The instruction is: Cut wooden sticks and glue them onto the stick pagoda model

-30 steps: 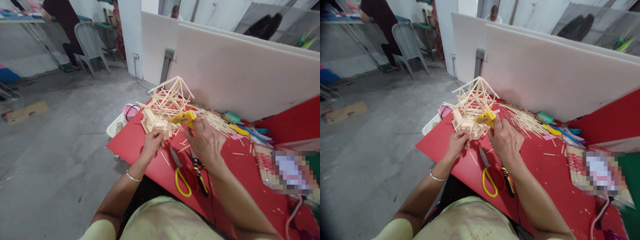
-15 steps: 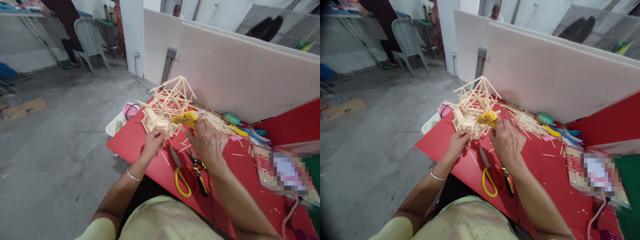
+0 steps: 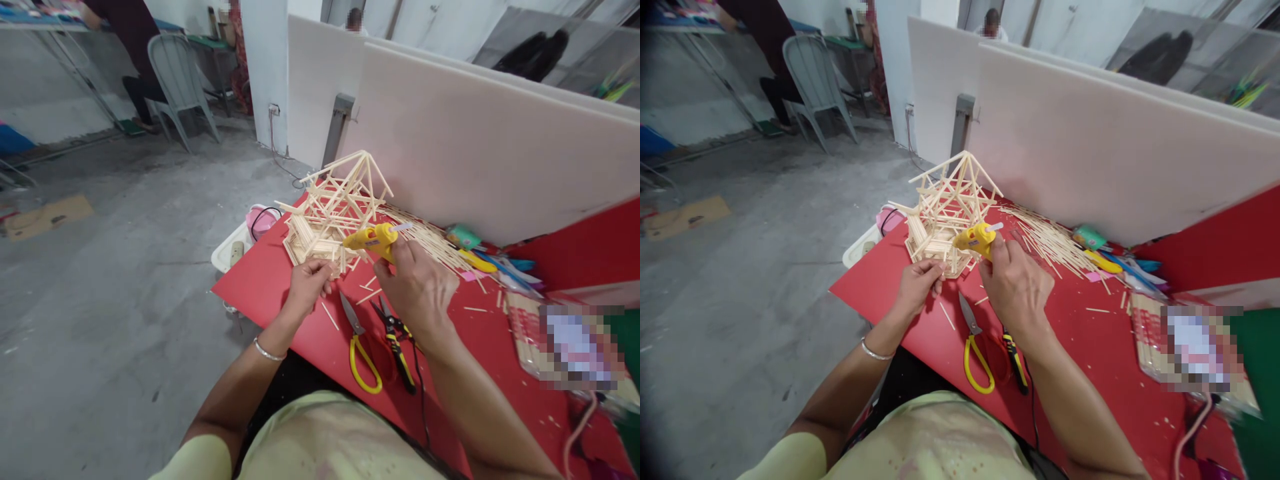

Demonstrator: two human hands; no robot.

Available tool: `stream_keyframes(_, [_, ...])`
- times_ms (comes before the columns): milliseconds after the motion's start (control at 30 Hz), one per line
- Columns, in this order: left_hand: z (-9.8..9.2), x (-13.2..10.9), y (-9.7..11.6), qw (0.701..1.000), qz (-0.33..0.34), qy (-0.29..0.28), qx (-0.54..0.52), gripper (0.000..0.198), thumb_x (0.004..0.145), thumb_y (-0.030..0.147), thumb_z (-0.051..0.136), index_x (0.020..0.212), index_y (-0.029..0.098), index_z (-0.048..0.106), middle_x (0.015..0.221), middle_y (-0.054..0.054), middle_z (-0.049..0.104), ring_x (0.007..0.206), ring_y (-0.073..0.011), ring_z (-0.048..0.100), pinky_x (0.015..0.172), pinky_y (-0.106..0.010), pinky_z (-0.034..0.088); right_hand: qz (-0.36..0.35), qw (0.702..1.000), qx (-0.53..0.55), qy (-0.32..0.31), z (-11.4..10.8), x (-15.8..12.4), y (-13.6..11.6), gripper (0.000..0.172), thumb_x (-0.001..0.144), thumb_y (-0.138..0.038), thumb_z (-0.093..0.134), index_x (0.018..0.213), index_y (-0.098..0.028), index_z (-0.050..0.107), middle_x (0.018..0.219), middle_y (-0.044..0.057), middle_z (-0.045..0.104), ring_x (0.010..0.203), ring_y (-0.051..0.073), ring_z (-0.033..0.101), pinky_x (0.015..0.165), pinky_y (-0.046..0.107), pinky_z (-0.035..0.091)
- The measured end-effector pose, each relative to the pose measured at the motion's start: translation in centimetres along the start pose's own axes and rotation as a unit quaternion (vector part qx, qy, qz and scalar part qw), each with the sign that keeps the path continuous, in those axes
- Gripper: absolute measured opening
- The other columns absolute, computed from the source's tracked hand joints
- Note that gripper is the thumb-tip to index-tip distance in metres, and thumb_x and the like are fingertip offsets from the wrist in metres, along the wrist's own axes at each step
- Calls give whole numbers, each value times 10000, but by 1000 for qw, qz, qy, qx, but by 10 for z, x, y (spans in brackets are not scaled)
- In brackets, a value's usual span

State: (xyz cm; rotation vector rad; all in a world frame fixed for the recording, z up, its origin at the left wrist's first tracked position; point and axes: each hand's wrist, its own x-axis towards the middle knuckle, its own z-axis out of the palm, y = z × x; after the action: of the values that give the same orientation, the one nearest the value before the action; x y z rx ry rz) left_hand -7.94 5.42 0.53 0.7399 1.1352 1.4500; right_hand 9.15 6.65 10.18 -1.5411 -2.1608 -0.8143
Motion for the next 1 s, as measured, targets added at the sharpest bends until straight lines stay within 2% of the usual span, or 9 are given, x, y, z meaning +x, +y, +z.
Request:
stream_keyframes(333, [3,2,2,1000,-4,-6,17,278,740,405,724,666,142,668,466,22,562,330,-63,445,327,-176,351,-1,1000,0,5,-3,-6,1,346,888,-295,502,1199,-189,613,759,15,597,587,118,419,522,292,117])
stream_keyframes(733, [1,11,-12,999,-5,-20,43,302,770,434,688,692,142,675,433,16,553,320,-75,445,339,-183,340,-7,1000,11,9,-5,-10,2,340,868,-289,522,1171,-178,627,787,24,617,578,109,440,520,282,125])
stream_keyframes(1000, [7,9,-4,999,-25,-22,27,277,750,401,697,658,142,659,462,11,568,333,-72,462,337,-180,340,13,999,30,27,-13,-13,10,342,883,-382,512,1091,-148,649,756,37,619,584,125,467,505,263,160])
